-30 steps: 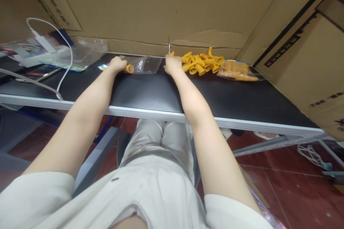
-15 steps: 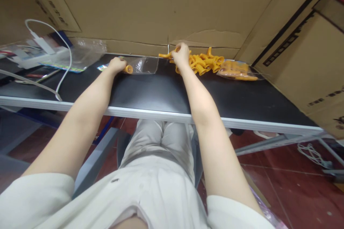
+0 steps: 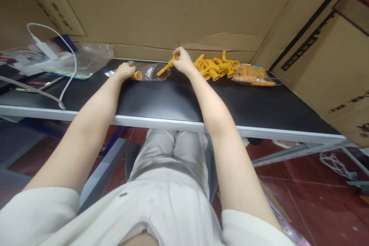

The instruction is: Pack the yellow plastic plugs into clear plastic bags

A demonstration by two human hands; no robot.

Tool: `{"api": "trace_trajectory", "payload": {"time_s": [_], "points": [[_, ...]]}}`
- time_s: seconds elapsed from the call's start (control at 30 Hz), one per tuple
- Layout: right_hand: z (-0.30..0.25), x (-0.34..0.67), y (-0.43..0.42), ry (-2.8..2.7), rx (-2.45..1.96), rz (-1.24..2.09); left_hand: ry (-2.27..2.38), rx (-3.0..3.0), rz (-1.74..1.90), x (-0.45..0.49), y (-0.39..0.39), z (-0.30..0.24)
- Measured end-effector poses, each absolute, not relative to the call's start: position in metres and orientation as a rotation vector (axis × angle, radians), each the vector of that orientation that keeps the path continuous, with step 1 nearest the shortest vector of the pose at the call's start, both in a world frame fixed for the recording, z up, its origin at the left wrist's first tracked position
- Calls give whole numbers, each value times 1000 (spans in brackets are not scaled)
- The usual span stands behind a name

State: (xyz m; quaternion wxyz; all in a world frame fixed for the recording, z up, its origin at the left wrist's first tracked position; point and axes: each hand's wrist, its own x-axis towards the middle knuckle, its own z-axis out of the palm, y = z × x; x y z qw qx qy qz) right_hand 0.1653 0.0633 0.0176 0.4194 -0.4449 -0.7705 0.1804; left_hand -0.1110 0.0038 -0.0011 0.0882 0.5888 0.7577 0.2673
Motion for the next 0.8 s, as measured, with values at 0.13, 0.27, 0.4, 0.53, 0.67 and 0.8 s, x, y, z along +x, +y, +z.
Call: {"api": "trace_trajectory", "payload": {"time_s": [0.13,0.27,0.4,0.53,0.67,0.8], "points": [[16,155,40,-2156,-1178,490,2223,1770,673,-104,0,4],[20,152,19,-2377,-1344,360,2127,1805,730,-102,2,2],[24,150,6,-2450,-1410,232,1920,1700,931,-102,11,-2],[25,148,4,-2414,-1507,224,1816,1632,1008,-99,18,-6],[21,148,10,-2266,-1575,241,1770,1626,1006,-94,18,-6],[12,144,17,-2132,-1410,498,1749,1578,1018,-90,15,-3]]}}
